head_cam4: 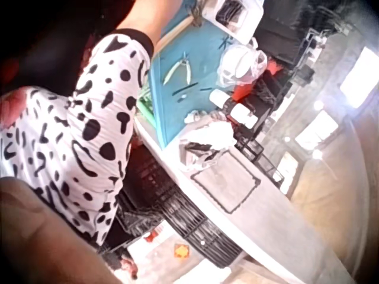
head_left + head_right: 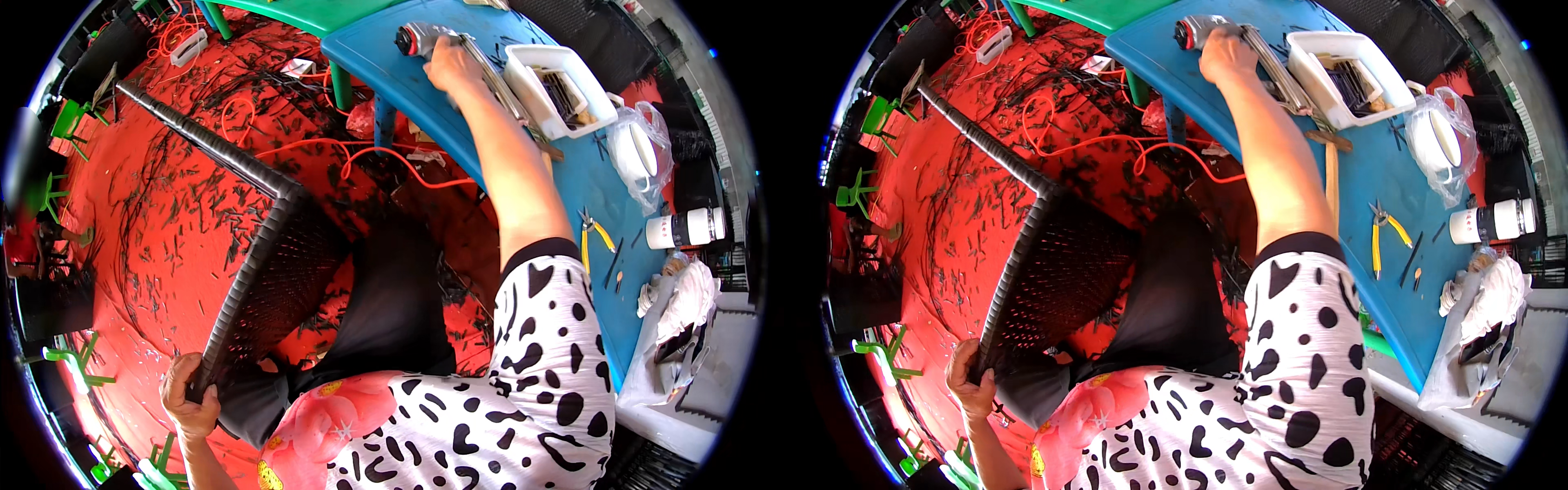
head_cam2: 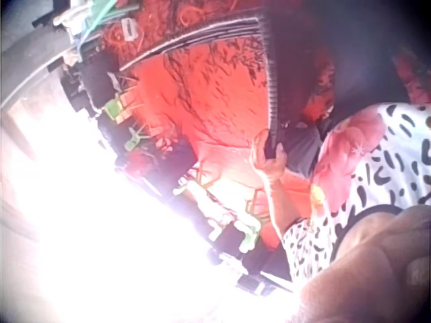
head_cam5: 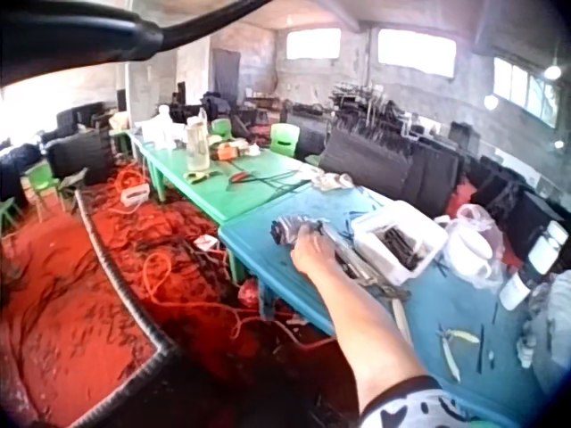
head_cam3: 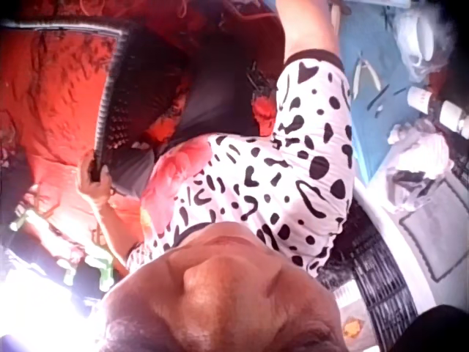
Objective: The person wraps a black plastic strip around the metal frame of a chair. They use a staple gun to secure the strip and pliers to cut the excess material. The person repeats this process along the edge of the chair frame.
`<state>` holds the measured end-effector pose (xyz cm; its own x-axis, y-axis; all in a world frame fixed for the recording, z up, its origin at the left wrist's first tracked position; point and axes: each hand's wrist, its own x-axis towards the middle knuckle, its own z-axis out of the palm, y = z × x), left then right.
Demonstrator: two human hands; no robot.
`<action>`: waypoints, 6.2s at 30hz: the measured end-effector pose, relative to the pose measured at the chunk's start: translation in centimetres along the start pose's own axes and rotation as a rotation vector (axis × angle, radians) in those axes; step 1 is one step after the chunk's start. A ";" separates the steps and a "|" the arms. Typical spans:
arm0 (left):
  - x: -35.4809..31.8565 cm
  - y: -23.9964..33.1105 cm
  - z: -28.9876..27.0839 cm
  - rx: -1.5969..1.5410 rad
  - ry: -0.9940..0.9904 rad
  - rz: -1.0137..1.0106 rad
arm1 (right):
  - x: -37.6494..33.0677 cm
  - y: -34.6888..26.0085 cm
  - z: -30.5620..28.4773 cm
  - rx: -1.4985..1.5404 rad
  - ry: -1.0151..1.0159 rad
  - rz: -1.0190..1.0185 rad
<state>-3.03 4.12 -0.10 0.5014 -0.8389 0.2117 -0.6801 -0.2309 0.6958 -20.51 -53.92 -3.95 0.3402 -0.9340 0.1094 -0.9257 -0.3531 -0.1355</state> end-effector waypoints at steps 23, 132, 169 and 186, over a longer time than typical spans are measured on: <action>-0.4 1.3 1.1 -0.135 0.150 -0.002 | -25.2 37.7 -4.6 -0.152 0.067 0.143; -1.2 -0.1 2.9 0.173 0.514 0.351 | -35.3 -23.6 -6.8 1.347 -0.536 -1.036; -1.1 -0.2 3.0 0.139 0.515 0.308 | -33.4 -27.8 -11.1 0.924 -0.477 -1.253; -0.9 -0.5 3.0 0.096 0.507 0.326 | -31.3 -31.7 -3.6 0.437 -0.668 -1.369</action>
<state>-4.71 3.49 -2.69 0.4354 -0.5404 0.7200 -0.8746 -0.0644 0.4805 -2.35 -13.30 0.43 0.9600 0.2774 -0.0375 0.2061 -0.7908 -0.5763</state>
